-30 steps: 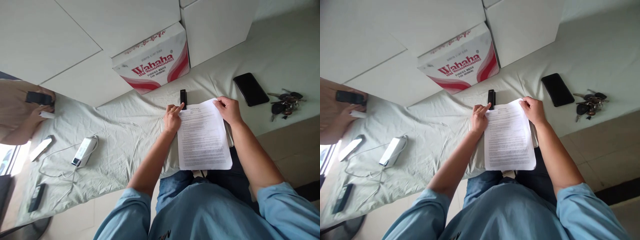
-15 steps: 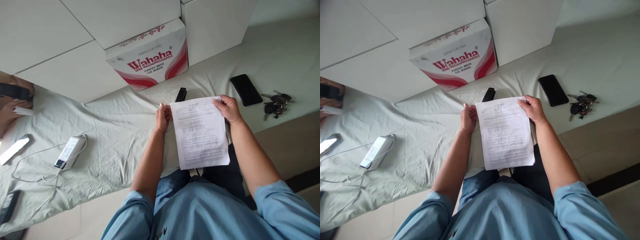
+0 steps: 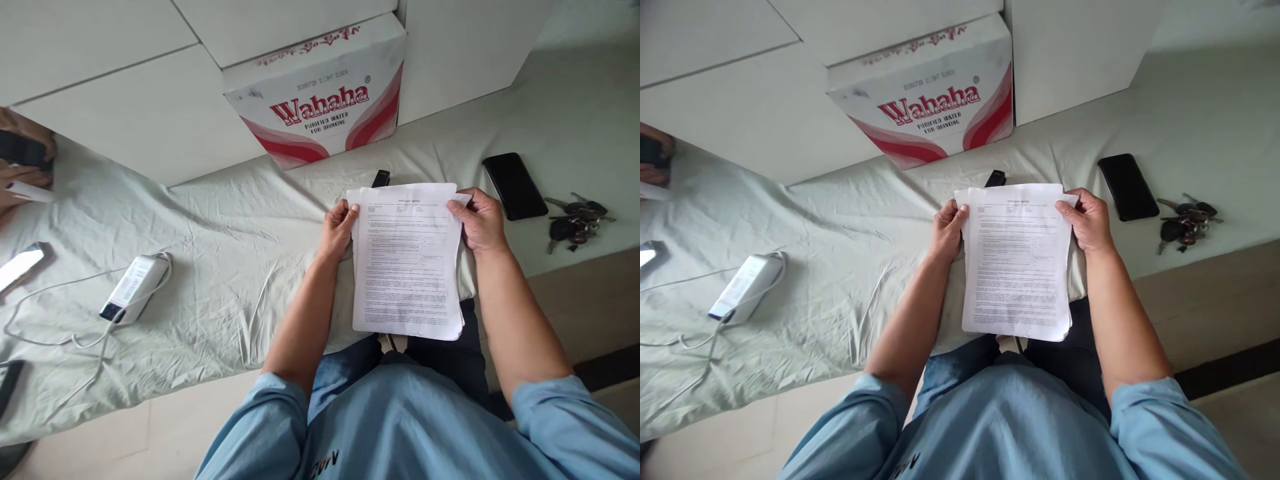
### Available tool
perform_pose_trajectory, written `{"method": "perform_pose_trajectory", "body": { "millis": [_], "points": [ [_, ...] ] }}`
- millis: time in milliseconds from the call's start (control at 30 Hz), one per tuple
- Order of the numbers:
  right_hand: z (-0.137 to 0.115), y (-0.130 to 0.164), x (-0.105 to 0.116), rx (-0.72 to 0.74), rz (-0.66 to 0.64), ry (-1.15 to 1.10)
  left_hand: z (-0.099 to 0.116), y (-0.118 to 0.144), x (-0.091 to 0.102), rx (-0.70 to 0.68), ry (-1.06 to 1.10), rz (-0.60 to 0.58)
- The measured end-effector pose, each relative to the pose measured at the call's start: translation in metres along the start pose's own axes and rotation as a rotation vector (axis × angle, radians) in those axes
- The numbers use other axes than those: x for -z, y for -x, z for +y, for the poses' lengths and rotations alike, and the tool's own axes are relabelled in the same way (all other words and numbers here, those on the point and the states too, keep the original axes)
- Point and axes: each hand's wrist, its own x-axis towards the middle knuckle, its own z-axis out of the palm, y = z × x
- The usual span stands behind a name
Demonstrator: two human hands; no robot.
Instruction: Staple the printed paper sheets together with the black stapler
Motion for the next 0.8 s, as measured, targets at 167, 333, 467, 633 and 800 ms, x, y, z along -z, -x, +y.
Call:
{"method": "perform_pose_trajectory", "body": {
  "millis": [167, 333, 467, 633, 800],
  "points": [
    [0.008, -0.004, 0.004, 0.063, 0.100, 0.054, 0.004, 0.002, 0.000, 0.036, 0.007, -0.097],
    [0.019, -0.009, 0.009, 0.098, 0.164, 0.078, 0.003, 0.002, 0.003, 0.066, -0.036, -0.160],
    [0.020, -0.009, 0.010, 0.099, 0.154, 0.110, 0.004, 0.002, 0.003, 0.077, -0.029, -0.154],
    [0.010, -0.006, 0.007, 0.093, 0.153, 0.160, 0.007, 0.003, 0.003, 0.069, -0.052, -0.182],
    [0.003, -0.005, 0.005, 0.078, 0.146, 0.175, 0.006, 0.002, 0.002, 0.070, -0.089, -0.196]
  ]
}}
